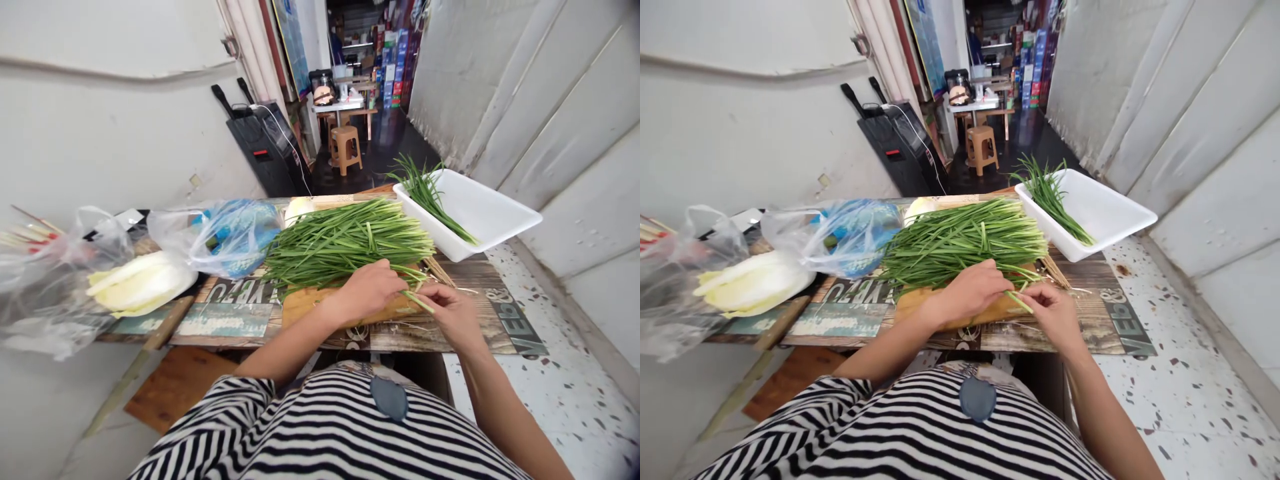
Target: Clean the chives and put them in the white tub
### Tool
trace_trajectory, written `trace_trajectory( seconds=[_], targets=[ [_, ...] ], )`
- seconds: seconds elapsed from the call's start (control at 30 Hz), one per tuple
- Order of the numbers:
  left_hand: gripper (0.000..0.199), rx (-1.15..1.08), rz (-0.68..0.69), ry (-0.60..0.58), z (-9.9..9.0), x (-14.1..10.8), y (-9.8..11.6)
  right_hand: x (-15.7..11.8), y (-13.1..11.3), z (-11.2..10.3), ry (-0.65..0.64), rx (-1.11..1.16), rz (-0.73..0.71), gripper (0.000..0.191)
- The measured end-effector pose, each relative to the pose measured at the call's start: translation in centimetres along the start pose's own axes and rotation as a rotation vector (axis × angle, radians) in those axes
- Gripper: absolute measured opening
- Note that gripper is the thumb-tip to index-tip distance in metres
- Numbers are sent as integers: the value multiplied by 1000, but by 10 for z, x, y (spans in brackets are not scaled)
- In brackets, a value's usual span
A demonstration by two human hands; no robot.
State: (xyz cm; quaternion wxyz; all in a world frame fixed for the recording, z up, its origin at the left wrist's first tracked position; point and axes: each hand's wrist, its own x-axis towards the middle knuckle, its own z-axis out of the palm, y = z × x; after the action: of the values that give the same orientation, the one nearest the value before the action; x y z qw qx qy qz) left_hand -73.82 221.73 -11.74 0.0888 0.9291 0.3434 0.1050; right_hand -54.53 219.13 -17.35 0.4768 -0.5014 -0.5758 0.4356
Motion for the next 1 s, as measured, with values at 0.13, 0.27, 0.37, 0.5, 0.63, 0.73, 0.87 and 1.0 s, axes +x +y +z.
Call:
trace_trajectory(
  seconds=[0.13, 0.27, 0.37, 0.5, 0.63, 0.73, 0.87, 1.0],
  targets=[
    [22, 78, -37, -16, 3, -10, -4, 4, 11, -20, -102, 30, 225, 35],
    [20, 187, -138, 50, 0, -19, -11, 11, 11, -32, 49, -128, 146, 35],
    [18, 135, -121, 46, 1, -20, -16, 17, 1, -19, 26, -321, -121, 26],
    [18, 81, -74, 58, 3, -18, -13, 18, -13, 12, -208, -319, -307, 21],
    [16, 43, -33, 97, 0, -21, -6, 13, -15, 15, -318, -280, -201, 35],
    [14, 48, -54, 144, -8, -28, -7, 11, -9, -4, -251, -191, -55, 43],
    [15, 48, -221, 259, -23, -41, -16, 18, 7, -29, 97, -374, -80, 39],
    [19, 89, -283, 411, -32, -43, -23, 28, 29, -24, 32, -660, -411, 40]
  ],
)
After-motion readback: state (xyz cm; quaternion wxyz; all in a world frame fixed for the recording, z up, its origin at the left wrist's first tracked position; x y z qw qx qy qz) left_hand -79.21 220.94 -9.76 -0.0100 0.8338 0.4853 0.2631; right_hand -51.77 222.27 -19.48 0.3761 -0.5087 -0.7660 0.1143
